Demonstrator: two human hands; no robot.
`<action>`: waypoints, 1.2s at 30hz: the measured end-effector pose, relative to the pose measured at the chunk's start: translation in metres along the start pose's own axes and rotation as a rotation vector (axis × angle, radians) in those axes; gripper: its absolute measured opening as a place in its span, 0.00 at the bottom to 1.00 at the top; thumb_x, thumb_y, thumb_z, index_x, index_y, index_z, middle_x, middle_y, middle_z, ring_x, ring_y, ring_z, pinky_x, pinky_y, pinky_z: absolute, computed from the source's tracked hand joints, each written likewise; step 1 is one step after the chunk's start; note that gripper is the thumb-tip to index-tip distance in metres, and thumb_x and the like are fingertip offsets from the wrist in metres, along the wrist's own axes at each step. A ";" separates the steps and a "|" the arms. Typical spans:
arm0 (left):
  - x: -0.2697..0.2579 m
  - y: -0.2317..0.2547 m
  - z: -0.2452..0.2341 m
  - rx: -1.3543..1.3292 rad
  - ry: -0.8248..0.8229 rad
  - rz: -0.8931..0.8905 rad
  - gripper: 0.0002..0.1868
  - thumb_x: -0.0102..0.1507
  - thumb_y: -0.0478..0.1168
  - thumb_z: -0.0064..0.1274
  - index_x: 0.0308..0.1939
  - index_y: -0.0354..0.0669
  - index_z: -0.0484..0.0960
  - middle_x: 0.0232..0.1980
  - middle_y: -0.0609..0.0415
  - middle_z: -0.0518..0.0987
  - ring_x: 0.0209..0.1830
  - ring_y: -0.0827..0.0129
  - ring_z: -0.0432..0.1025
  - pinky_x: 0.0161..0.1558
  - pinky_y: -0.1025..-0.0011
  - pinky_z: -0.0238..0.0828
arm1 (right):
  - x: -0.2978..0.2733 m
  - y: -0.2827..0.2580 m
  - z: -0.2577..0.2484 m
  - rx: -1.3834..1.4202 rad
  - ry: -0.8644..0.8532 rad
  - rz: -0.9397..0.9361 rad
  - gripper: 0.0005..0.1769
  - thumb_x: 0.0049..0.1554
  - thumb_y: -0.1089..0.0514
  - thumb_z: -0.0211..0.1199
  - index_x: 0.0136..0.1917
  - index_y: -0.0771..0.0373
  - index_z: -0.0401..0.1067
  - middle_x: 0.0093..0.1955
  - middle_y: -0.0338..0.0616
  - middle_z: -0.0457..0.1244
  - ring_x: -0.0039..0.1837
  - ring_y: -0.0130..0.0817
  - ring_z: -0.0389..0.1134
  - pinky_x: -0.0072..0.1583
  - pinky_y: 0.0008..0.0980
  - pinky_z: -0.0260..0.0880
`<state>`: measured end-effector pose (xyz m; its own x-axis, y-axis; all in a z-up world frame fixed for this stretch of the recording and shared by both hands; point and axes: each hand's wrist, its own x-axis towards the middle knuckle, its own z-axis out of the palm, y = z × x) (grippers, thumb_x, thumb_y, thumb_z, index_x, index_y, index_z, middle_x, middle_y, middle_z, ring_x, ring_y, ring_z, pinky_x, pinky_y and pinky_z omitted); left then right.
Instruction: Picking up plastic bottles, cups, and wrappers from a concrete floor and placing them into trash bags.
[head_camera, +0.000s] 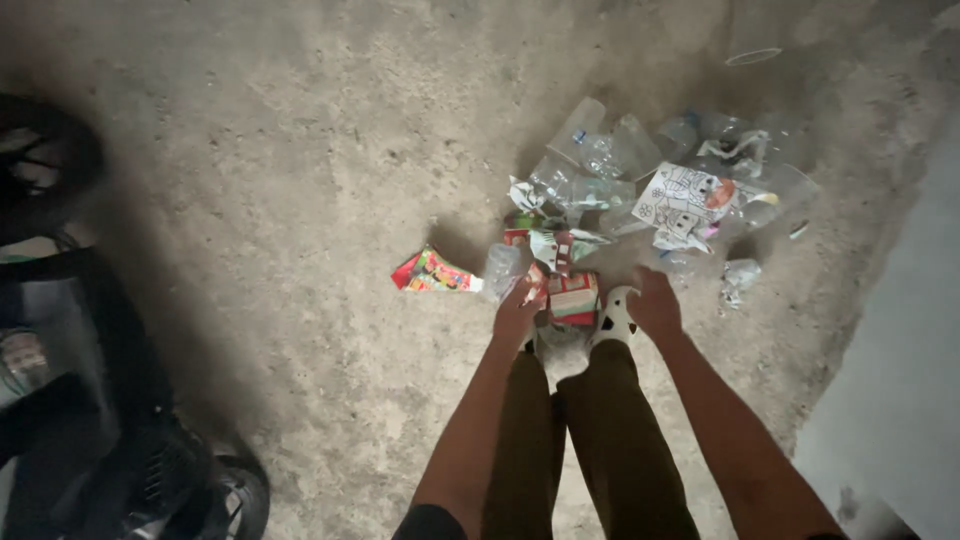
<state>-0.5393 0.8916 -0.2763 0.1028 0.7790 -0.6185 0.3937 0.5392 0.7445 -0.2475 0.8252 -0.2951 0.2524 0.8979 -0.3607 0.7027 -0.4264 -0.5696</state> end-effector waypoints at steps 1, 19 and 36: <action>0.016 0.005 0.011 0.001 -0.003 -0.012 0.22 0.62 0.43 0.59 0.60 0.43 0.81 0.59 0.46 0.81 0.60 0.61 0.75 0.59 0.69 0.70 | 0.020 0.008 0.005 0.000 -0.010 0.007 0.30 0.52 0.58 0.62 0.68 0.62 0.67 0.62 0.59 0.64 0.67 0.57 0.63 0.68 0.50 0.65; 0.242 -0.110 0.171 0.269 0.002 0.141 0.33 0.62 0.47 0.60 0.69 0.38 0.72 0.66 0.39 0.76 0.66 0.49 0.71 0.66 0.59 0.65 | 0.191 0.082 0.084 -0.243 -0.060 -0.079 0.40 0.50 0.62 0.65 0.76 0.64 0.59 0.73 0.62 0.55 0.72 0.59 0.56 0.67 0.53 0.61; 0.260 -0.085 0.201 0.420 0.332 0.324 0.30 0.59 0.37 0.55 0.66 0.39 0.73 0.60 0.38 0.75 0.62 0.41 0.68 0.64 0.51 0.64 | 0.207 0.085 0.112 -0.434 -0.101 -0.040 0.46 0.44 0.57 0.73 0.74 0.60 0.60 0.65 0.55 0.59 0.62 0.53 0.61 0.53 0.51 0.68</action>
<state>-0.3627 0.9840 -0.5510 0.0147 0.9762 -0.2165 0.7221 0.1394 0.6776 -0.2105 0.9622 -0.5007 0.1685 0.8883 -0.4273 0.9299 -0.2871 -0.2300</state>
